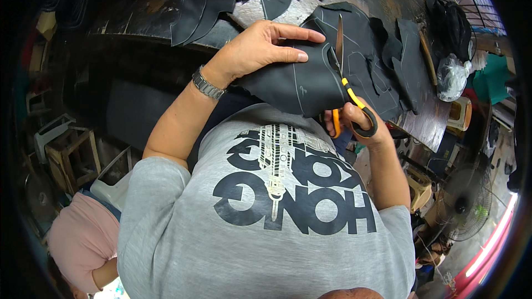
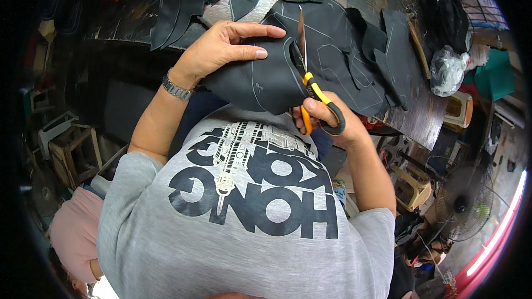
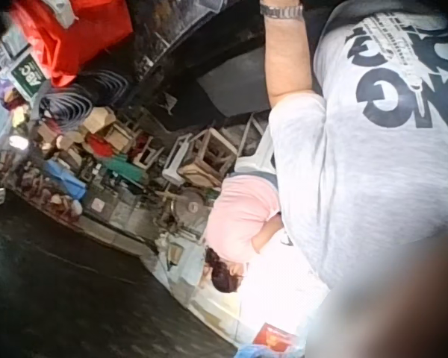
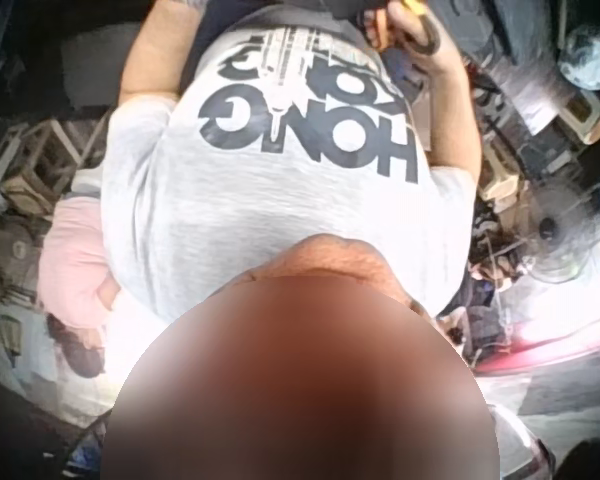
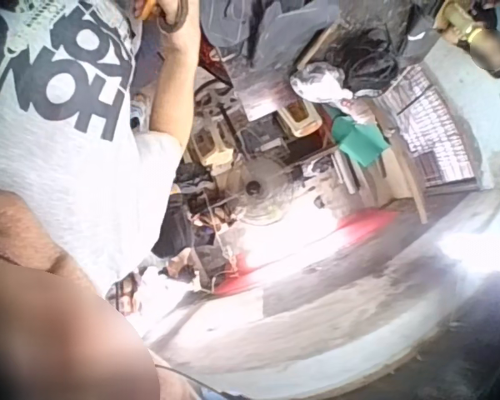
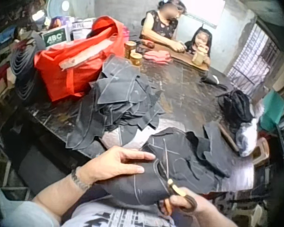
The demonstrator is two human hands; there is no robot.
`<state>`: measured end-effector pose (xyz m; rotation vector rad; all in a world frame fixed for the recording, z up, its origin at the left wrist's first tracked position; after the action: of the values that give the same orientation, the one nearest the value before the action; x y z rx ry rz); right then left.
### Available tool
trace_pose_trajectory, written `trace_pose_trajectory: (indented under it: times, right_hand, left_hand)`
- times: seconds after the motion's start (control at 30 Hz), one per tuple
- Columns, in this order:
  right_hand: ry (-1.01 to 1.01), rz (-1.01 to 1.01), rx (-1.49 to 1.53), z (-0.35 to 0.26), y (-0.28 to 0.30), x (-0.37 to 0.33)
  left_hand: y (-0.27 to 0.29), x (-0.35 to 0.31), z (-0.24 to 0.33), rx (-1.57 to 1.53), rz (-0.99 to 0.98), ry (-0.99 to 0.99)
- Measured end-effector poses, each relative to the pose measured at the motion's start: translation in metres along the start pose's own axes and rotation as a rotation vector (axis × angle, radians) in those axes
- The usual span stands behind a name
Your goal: The person uses shears to cut multiple pieces of black leather on a workbench. They repeatedly pick up leather pieces, cut along marked lines, and set the cut pieces aside. The hands and shears remain in view throughout the task.
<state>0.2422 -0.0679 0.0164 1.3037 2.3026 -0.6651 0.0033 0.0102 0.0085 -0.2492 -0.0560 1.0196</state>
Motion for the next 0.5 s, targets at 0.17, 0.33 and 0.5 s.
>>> trace_pose_trajectory:
  times: [0.17, 0.33, 0.5]
  right_hand:
    - [-0.021, -0.005, -0.271, -0.019, 0.014, 0.003]
    - [-0.049, 0.033, -0.293, -0.030, 0.023, 0.003]
    - [-0.025, -0.004, -0.159, -0.020, 0.022, 0.010]
  left_hand:
    - [0.006, -0.004, 0.000, 0.026, -0.026, -0.020]
    - [0.009, -0.007, 0.001, 0.063, -0.009, -0.088]
    - [0.010, -0.010, 0.003, 0.070, -0.002, -0.100]
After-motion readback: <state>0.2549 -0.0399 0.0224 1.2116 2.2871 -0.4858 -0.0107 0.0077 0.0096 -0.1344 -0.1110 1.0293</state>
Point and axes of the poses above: each hand's wrist, its own x-axis towards the middle knuckle, its own y-axis out of the back of the hand, z = x × y, the point moved 3 cm from there along x, towards the middle knuckle, and after that the axes turned 3 degrees about z, right-handed, at the moved point
